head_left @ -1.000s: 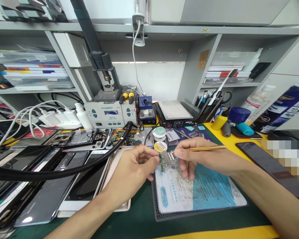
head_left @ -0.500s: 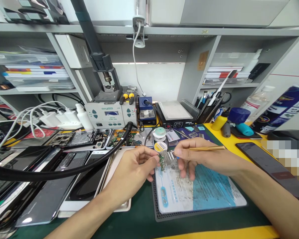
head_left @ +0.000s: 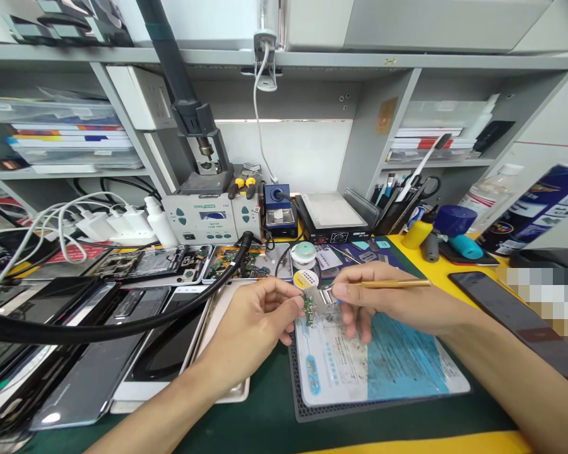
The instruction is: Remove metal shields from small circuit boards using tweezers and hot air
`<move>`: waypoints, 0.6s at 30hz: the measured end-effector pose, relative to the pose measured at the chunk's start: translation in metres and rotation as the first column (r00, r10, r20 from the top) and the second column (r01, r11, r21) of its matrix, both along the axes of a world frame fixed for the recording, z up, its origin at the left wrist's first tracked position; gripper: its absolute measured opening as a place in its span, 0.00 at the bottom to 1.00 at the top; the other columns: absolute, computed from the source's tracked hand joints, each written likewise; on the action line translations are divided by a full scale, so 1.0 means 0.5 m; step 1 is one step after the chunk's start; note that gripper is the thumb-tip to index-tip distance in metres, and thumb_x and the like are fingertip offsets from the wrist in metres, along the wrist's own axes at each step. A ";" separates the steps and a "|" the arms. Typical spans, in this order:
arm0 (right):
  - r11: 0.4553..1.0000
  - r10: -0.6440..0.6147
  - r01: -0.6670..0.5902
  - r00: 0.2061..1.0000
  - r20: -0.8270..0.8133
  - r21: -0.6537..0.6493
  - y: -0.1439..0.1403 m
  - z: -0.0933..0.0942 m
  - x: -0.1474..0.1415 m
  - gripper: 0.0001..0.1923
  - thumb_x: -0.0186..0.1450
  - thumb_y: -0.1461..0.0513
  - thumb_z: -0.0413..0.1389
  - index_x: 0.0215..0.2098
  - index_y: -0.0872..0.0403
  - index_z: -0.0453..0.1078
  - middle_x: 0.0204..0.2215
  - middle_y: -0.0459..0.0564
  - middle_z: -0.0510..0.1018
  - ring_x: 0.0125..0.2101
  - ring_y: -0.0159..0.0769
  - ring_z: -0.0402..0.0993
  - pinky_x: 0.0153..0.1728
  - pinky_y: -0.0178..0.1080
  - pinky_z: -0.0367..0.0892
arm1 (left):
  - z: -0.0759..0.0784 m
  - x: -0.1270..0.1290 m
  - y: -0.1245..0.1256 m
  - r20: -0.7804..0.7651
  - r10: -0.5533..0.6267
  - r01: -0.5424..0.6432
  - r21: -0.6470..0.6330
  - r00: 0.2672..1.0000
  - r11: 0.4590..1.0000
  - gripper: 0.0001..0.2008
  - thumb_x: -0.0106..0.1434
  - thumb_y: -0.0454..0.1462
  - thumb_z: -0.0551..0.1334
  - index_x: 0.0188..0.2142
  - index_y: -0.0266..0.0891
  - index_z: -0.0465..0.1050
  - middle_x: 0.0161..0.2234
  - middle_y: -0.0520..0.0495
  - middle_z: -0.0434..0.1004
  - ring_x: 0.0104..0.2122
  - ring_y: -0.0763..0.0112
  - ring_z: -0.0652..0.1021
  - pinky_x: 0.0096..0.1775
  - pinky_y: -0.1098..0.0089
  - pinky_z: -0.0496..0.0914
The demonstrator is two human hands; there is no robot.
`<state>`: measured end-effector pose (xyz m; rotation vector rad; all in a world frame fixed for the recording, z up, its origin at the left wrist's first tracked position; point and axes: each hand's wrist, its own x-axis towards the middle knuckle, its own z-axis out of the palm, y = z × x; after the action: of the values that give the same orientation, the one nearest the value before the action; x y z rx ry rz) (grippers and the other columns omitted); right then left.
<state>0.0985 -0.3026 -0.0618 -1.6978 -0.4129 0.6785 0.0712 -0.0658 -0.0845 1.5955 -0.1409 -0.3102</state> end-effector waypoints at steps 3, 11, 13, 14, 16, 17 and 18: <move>1.000 0.004 -0.004 1.000 -0.005 -0.002 0.000 -0.001 0.001 0.19 0.68 0.49 0.62 0.34 0.57 0.71 0.28 0.50 0.81 0.25 0.33 0.80 0.25 0.31 0.76 | 0.001 0.000 -0.001 0.004 -0.005 0.005 0.002 1.000 1.000 0.11 0.61 0.41 0.67 0.36 0.35 0.74 0.25 0.53 0.72 0.24 0.75 0.72 0.26 0.75 0.70; 0.999 -0.048 0.048 0.998 -0.032 -0.001 0.009 0.007 -0.004 0.20 0.65 0.49 0.64 0.32 0.57 0.70 0.26 0.50 0.80 0.24 0.33 0.78 0.23 0.31 0.75 | -0.001 0.001 -0.002 -0.002 -0.004 0.004 -0.005 1.000 1.000 0.11 0.61 0.42 0.67 0.36 0.35 0.74 0.26 0.52 0.73 0.24 0.74 0.72 0.26 0.74 0.71; 0.998 -0.058 0.058 0.998 -0.039 0.004 0.010 0.006 -0.003 0.20 0.65 0.49 0.65 0.32 0.57 0.70 0.26 0.50 0.80 0.24 0.33 0.79 0.23 0.31 0.75 | -0.002 0.000 -0.003 -0.003 -0.002 0.002 -0.006 1.000 1.000 0.12 0.61 0.42 0.67 0.36 0.35 0.74 0.27 0.51 0.74 0.25 0.74 0.72 0.26 0.74 0.71; 0.998 -0.061 0.062 0.997 -0.042 0.007 0.010 0.006 -0.003 0.20 0.65 0.49 0.65 0.32 0.57 0.70 0.26 0.50 0.80 0.24 0.34 0.79 0.23 0.32 0.75 | -0.002 0.000 -0.003 -0.003 -0.004 0.004 -0.006 1.000 1.000 0.12 0.61 0.42 0.67 0.37 0.35 0.74 0.28 0.50 0.75 0.25 0.74 0.72 0.26 0.74 0.71; 0.998 -0.059 0.059 0.997 -0.042 0.009 0.009 0.003 -0.001 0.20 0.65 0.48 0.64 0.32 0.57 0.71 0.27 0.50 0.80 0.24 0.34 0.79 0.24 0.32 0.76 | -0.001 0.000 -0.003 -0.008 -0.011 0.011 -0.007 1.000 1.000 0.12 0.61 0.42 0.68 0.37 0.35 0.74 0.29 0.50 0.76 0.25 0.75 0.72 0.26 0.74 0.71; 0.998 -0.058 0.058 0.997 -0.043 0.009 0.008 0.003 0.000 0.20 0.65 0.48 0.64 0.32 0.57 0.71 0.27 0.51 0.80 0.24 0.34 0.79 0.24 0.32 0.76 | -0.001 0.001 -0.003 -0.014 -0.011 0.011 -0.008 1.000 1.000 0.12 0.61 0.42 0.68 0.37 0.35 0.74 0.29 0.50 0.76 0.25 0.75 0.72 0.26 0.75 0.71; 0.998 -0.056 0.056 0.998 -0.042 0.008 0.008 0.002 0.001 0.20 0.65 0.48 0.64 0.32 0.57 0.71 0.27 0.51 0.80 0.24 0.34 0.79 0.24 0.32 0.76 | 0.000 0.001 -0.003 -0.021 -0.012 0.012 -0.009 1.000 1.000 0.12 0.61 0.42 0.68 0.37 0.34 0.74 0.29 0.50 0.76 0.25 0.75 0.72 0.26 0.75 0.71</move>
<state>0.0988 -0.2987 -0.0608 -1.6770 -0.3372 0.6690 0.0716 -0.0673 -0.0845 1.5825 -0.1360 -0.3351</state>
